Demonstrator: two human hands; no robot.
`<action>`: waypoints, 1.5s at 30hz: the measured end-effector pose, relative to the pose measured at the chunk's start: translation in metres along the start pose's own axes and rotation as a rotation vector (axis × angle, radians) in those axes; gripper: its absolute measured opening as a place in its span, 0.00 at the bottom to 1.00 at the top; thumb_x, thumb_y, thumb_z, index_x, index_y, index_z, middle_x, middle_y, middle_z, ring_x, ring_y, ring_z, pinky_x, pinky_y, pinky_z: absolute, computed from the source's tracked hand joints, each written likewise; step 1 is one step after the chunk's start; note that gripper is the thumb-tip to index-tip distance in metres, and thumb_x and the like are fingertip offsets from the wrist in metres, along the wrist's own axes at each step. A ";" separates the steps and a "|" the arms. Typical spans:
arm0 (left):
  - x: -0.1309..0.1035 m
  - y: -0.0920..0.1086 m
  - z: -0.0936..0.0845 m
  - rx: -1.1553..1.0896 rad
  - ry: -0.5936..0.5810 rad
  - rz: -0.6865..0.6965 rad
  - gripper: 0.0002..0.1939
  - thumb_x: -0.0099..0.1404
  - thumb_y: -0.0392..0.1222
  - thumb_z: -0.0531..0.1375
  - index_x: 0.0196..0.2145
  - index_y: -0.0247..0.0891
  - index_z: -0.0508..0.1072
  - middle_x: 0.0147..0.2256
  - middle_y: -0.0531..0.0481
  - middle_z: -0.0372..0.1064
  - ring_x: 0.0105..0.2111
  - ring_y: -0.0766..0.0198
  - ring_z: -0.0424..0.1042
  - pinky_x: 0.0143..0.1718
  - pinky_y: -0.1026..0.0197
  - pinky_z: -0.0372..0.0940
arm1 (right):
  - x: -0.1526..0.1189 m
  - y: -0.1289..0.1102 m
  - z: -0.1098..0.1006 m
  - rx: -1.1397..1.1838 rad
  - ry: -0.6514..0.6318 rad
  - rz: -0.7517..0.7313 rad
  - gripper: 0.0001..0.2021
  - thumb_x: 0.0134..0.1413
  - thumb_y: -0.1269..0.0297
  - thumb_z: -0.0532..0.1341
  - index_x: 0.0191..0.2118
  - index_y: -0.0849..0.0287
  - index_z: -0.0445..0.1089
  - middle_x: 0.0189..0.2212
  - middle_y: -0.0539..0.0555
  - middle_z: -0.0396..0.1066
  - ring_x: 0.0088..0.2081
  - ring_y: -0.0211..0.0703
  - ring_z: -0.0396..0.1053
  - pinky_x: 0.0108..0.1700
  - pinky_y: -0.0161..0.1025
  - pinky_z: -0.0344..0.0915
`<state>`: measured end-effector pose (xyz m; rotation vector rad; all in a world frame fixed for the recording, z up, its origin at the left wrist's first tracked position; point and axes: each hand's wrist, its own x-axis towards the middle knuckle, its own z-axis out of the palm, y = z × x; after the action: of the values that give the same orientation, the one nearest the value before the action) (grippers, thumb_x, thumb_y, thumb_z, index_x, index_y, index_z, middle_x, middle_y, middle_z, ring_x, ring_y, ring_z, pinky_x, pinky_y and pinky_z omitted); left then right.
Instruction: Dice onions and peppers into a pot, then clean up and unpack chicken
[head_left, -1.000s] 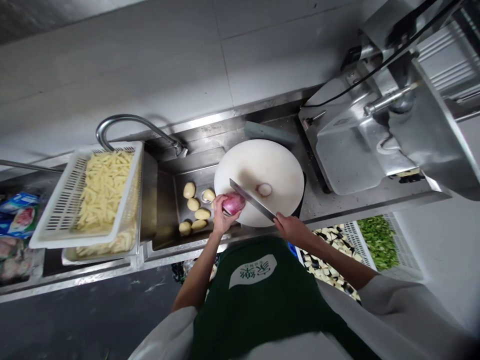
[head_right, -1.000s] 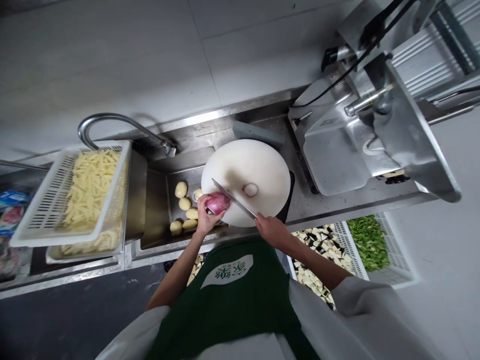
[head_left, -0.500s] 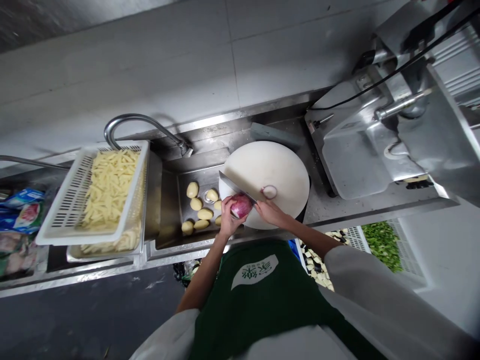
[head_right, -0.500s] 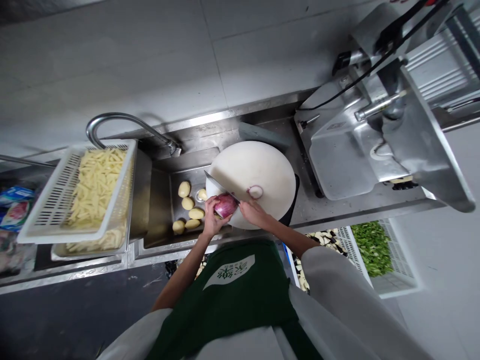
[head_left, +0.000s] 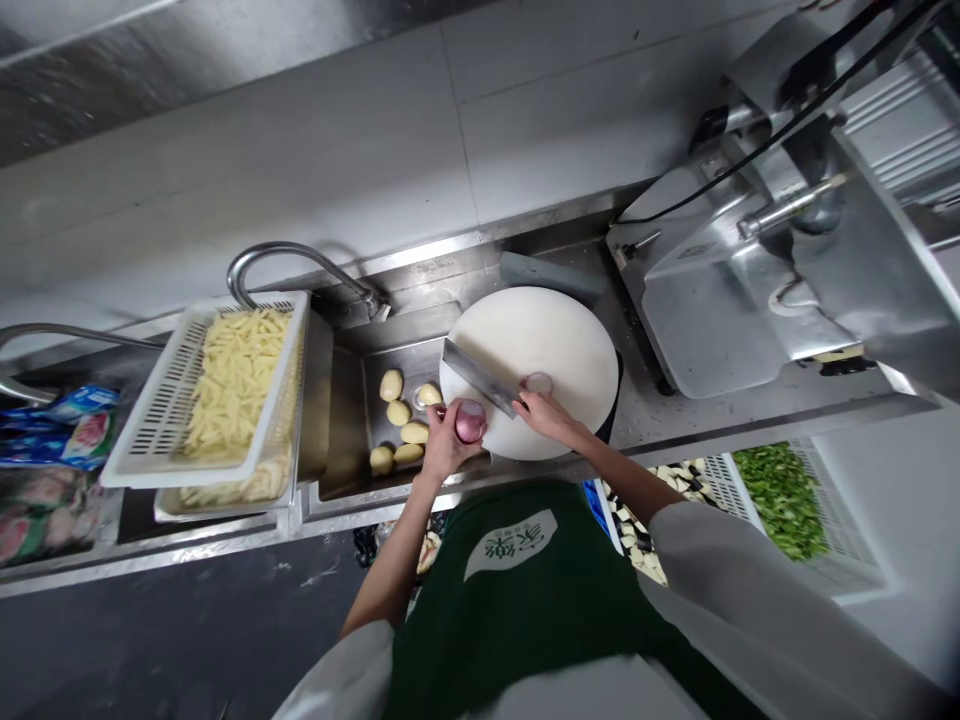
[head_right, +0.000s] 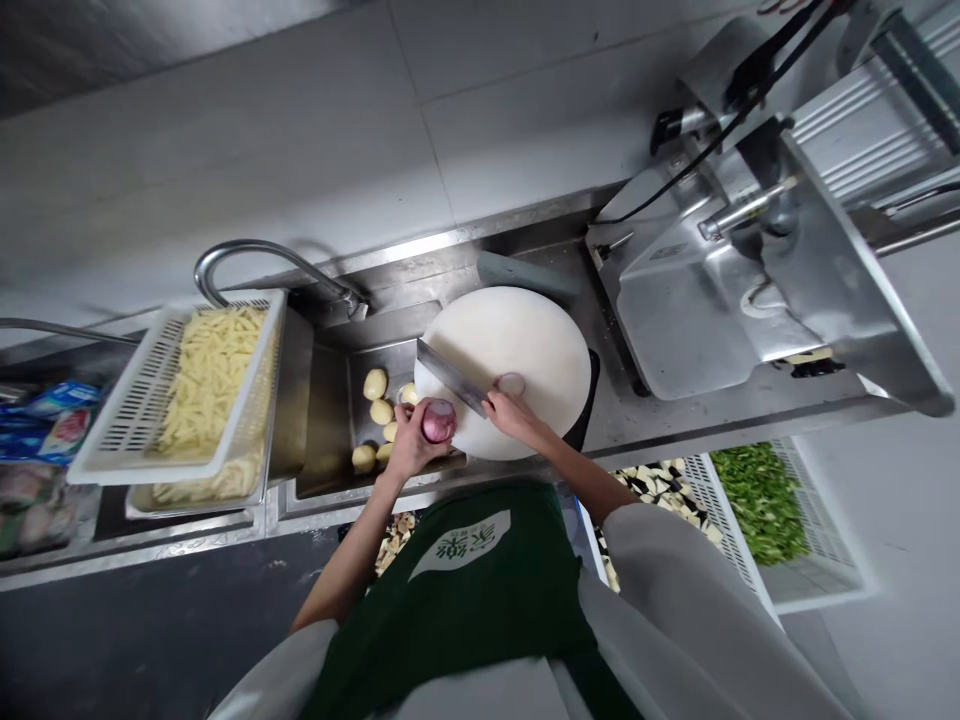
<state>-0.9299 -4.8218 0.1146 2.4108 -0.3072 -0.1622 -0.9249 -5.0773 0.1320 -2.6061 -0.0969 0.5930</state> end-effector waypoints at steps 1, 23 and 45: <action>-0.003 -0.004 0.001 -0.027 0.035 -0.010 0.43 0.49 0.41 0.76 0.61 0.47 0.68 0.52 0.45 0.53 0.57 0.48 0.66 0.62 0.46 0.68 | -0.001 0.001 -0.001 -0.001 0.000 0.014 0.18 0.77 0.60 0.50 0.51 0.65 0.73 0.46 0.65 0.79 0.48 0.54 0.77 0.47 0.40 0.66; -0.043 -0.002 0.078 -0.275 0.553 0.131 0.15 0.73 0.47 0.61 0.54 0.42 0.74 0.50 0.40 0.64 0.55 0.53 0.69 0.60 0.47 0.67 | -0.093 -0.040 -0.008 -0.175 0.065 0.149 0.15 0.79 0.63 0.45 0.54 0.63 0.66 0.40 0.62 0.81 0.43 0.52 0.80 0.42 0.39 0.63; -0.022 -0.007 0.072 -0.306 0.540 0.188 0.10 0.75 0.48 0.57 0.42 0.42 0.76 0.44 0.42 0.73 0.48 0.53 0.71 0.55 0.48 0.66 | -0.103 -0.099 0.014 -0.271 -0.086 0.215 0.18 0.78 0.64 0.43 0.60 0.66 0.62 0.41 0.67 0.80 0.46 0.54 0.81 0.46 0.40 0.68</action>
<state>-0.9646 -4.8561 0.0569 2.0134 -0.2336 0.4857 -1.0204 -5.0003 0.2059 -2.8748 0.0830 0.8183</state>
